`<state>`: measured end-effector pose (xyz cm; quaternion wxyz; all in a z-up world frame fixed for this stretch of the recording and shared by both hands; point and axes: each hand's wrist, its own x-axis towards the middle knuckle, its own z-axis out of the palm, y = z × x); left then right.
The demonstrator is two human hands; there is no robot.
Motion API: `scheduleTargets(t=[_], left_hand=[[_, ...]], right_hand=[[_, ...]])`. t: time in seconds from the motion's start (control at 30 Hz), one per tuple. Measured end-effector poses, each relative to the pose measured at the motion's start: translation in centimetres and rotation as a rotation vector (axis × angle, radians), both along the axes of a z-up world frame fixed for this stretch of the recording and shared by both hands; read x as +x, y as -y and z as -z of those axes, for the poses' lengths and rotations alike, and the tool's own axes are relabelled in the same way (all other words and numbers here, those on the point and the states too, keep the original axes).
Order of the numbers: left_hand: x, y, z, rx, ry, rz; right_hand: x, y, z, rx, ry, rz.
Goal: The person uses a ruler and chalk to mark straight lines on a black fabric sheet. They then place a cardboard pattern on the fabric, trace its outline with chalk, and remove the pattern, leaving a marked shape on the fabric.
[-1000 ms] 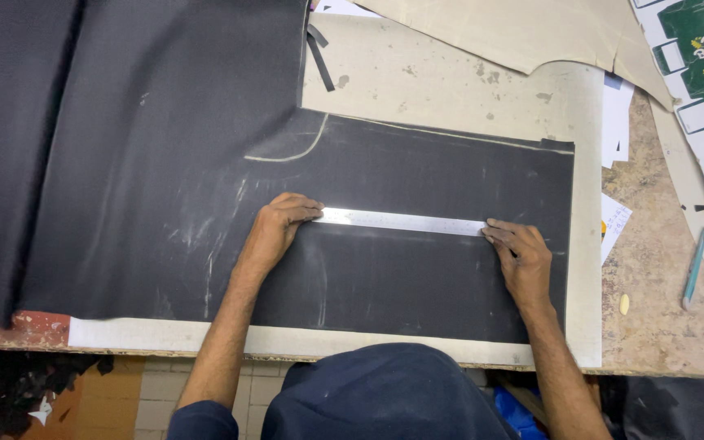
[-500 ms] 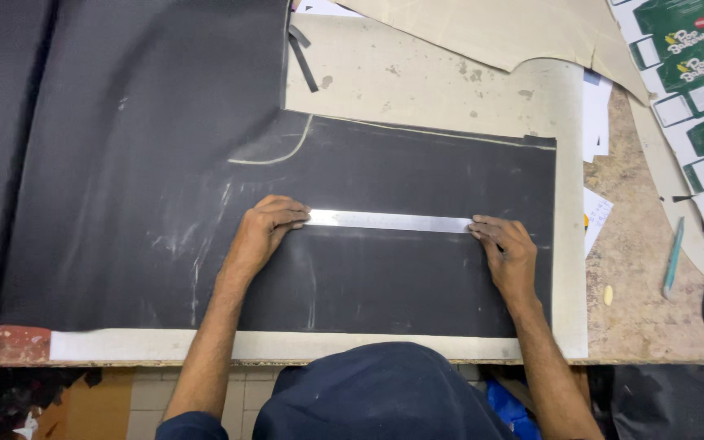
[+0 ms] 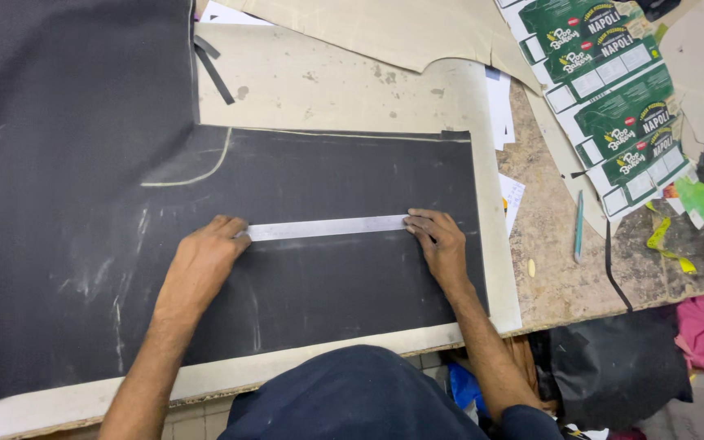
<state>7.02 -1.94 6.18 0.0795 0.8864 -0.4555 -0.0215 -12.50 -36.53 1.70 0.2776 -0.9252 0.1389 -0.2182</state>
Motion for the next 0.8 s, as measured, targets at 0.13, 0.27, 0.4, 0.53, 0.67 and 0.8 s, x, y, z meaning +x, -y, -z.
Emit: scheduleTargets(t=[0.13, 0.27, 0.4, 0.53, 0.67, 0.8], left_hand=[[0.2, 2.1, 1.3, 0.067, 0.159, 0.188], [0.9, 4.2, 1.7, 0.13, 0.233, 0.337], [1.1, 8.0, 1.6, 0.568, 0.241, 0.463], [1.4, 11.5, 2.1, 0.716, 0.288, 0.565], [2.0, 12.4, 3.0, 0.72, 0.269, 0.574], [2.2, 12.7, 3.5, 0.796, 0.242, 0.575]], right_hand=[[-0.3, 0.3, 0.6, 0.011, -0.018, 0.013], [-0.4, 0.5, 0.6, 0.021, -0.003, -0.002], [-0.4, 0.0, -0.1, -0.004, 0.004, 0.002], [-1.9, -0.5, -0.1, 0.0, -0.047, 0.052], [-6.7, 3.4, 0.8, -0.178, -0.025, 0.223], [-12.8, 13.8, 0.4, -0.222, -0.046, 0.56]])
